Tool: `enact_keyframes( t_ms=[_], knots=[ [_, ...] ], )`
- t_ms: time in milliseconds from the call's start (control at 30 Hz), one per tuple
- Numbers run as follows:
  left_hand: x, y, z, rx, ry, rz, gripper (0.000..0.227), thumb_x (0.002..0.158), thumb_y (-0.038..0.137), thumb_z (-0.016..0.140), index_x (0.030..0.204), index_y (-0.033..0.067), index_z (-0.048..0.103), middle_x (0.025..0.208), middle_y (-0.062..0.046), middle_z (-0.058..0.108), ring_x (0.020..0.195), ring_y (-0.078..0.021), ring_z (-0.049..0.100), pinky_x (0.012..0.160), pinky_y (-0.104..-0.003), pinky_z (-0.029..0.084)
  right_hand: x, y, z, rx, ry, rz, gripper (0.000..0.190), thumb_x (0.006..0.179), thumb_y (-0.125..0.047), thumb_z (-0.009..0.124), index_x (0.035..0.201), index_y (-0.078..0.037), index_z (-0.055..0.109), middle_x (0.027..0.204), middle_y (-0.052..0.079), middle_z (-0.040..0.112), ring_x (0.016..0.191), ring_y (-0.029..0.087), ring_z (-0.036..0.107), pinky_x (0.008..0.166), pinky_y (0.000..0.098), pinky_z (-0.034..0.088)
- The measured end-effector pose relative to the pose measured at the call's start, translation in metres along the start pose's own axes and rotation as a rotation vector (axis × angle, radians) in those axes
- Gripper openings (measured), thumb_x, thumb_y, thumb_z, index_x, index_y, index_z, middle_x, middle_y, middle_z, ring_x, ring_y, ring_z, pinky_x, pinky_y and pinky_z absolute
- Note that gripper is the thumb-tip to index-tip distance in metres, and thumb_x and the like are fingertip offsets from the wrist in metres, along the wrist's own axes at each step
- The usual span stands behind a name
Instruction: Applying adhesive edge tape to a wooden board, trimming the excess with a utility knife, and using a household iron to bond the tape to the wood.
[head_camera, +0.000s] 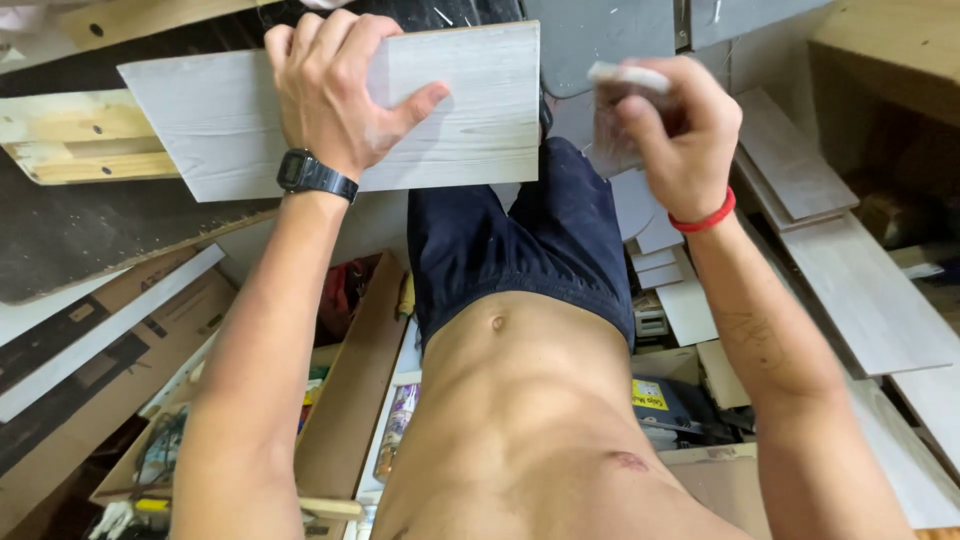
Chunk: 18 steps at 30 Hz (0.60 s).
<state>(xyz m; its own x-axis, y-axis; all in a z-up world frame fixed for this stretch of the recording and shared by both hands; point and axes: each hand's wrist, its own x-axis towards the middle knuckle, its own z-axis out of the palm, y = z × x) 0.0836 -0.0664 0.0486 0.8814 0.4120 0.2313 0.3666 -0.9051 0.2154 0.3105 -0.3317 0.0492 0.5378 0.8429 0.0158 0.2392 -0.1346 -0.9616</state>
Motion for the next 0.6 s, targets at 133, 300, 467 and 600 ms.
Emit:
enact_keyframes(
  t_ms=[133,300,467,600],
  knots=[
    [-0.001,0.001,-0.002,-0.002,0.015,-0.004,0.076,0.106,0.083,0.038,0.100,0.0160,0.074,0.095,-0.002,0.070,0.082,-0.0247,0.056,0.078,-0.041,0.034,-0.007,0.007,0.015,0.578,0.006,0.276,0.035,0.108,-0.032,0.066,0.126,-0.003,0.057,0.108,0.017,0.071,0.100,0.032,0.078,0.082,0.0432,0.069],
    [-0.004,-0.001,0.000,-0.007,0.017,-0.011,0.076,0.105,0.085,0.041,0.102,0.0165,0.074,0.094,-0.004,0.070,0.082,-0.0275,0.057,0.078,-0.043,0.035,-0.023,0.001,0.025,1.470,-0.174,0.463,0.068,0.097,-0.043,0.057,0.153,-0.004,0.051,0.156,0.033,0.051,0.153,0.047,0.046,0.141,0.0579,0.028],
    [-0.006,-0.003,0.003,-0.024,0.026,-0.025,0.078,0.104,0.086,0.040,0.102,0.0168,0.075,0.095,-0.003,0.072,0.082,-0.0268,0.059,0.078,-0.043,0.035,-0.040,0.002,0.024,1.463,-0.014,0.539,0.066,0.100,-0.028,0.044,0.163,-0.010,0.043,0.164,0.035,0.043,0.156,0.051,0.041,0.137,0.0633,0.030],
    [-0.008,-0.003,0.005,-0.031,0.036,-0.034,0.077,0.104,0.086,0.042,0.101,0.0171,0.075,0.096,-0.002,0.073,0.082,-0.0262,0.060,0.079,-0.043,0.036,-0.054,0.017,0.010,1.330,-0.033,0.492,0.059,0.102,-0.011,0.064,0.159,-0.008,0.049,0.162,0.024,0.051,0.147,0.040,0.055,0.127,0.0558,0.047]
  ],
)
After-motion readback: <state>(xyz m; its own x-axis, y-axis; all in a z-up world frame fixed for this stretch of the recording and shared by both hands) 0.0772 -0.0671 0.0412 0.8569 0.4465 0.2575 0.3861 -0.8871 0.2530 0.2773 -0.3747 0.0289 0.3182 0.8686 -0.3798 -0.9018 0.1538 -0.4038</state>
